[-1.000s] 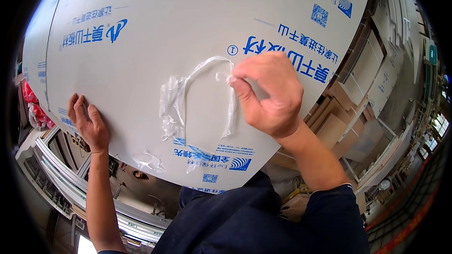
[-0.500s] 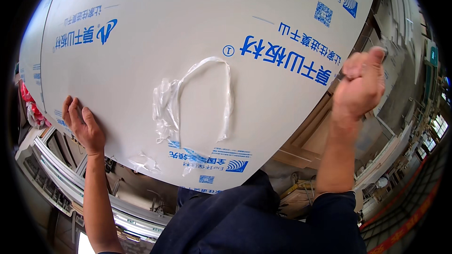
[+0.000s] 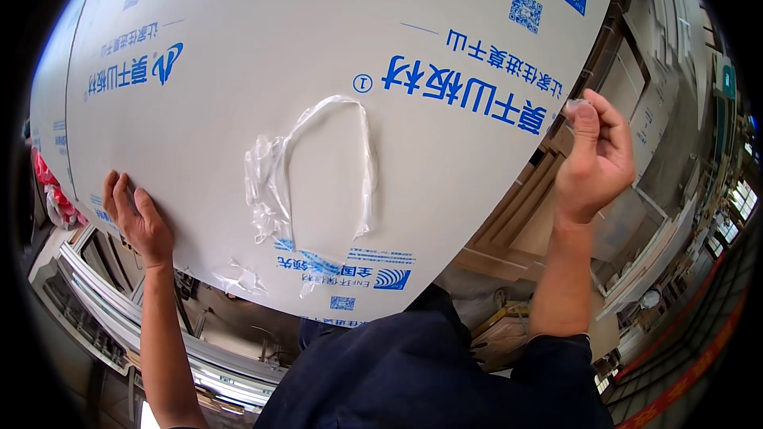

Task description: The person peels a protective plastic film from large panels by hand and wipes the surface using a cloth and liquid from a plastic bottle.

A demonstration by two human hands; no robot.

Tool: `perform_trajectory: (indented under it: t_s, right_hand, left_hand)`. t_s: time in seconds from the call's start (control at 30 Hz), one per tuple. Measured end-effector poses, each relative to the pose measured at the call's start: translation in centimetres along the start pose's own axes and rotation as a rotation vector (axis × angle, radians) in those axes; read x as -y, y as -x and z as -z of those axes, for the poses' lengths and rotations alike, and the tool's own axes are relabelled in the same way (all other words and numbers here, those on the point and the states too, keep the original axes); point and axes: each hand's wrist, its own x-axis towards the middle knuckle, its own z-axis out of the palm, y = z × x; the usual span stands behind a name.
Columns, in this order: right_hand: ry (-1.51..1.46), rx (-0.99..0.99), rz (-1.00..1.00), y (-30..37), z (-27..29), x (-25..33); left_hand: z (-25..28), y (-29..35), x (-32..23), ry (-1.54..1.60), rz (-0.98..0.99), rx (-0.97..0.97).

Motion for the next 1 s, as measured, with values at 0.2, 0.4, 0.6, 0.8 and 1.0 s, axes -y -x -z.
perform_trajectory:
  t_s: [0.2, 0.4, 0.6, 0.8, 1.0]
  right_hand:
    - [0.016, 0.053, 0.055, 0.8, -1.4, 1.3]
    - [-0.04, -0.078, -0.031, -2.3, 0.6, -1.7]
    - [0.106, -0.072, 0.015, -2.2, 1.9, -2.3]
    - [0.253, 0.224, 0.37, -0.2, 2.5, -0.2]
    - [-0.036, 0.187, 0.212, 1.4, 0.9, 0.2]
  left_hand:
    - [-0.5, -0.2, 0.1, 0.024, 0.007, 0.004]
    - [-0.2, 0.2, 0.7, 0.008, 0.005, -0.005]
    - [-0.2, 0.1, 0.4, 0.001, 0.013, 0.002]
    - [-0.2, 0.3, 1.3, -0.031, -0.019, -0.004]
    - [-0.6, 0.2, 1.1, -0.03, -0.028, -0.01]
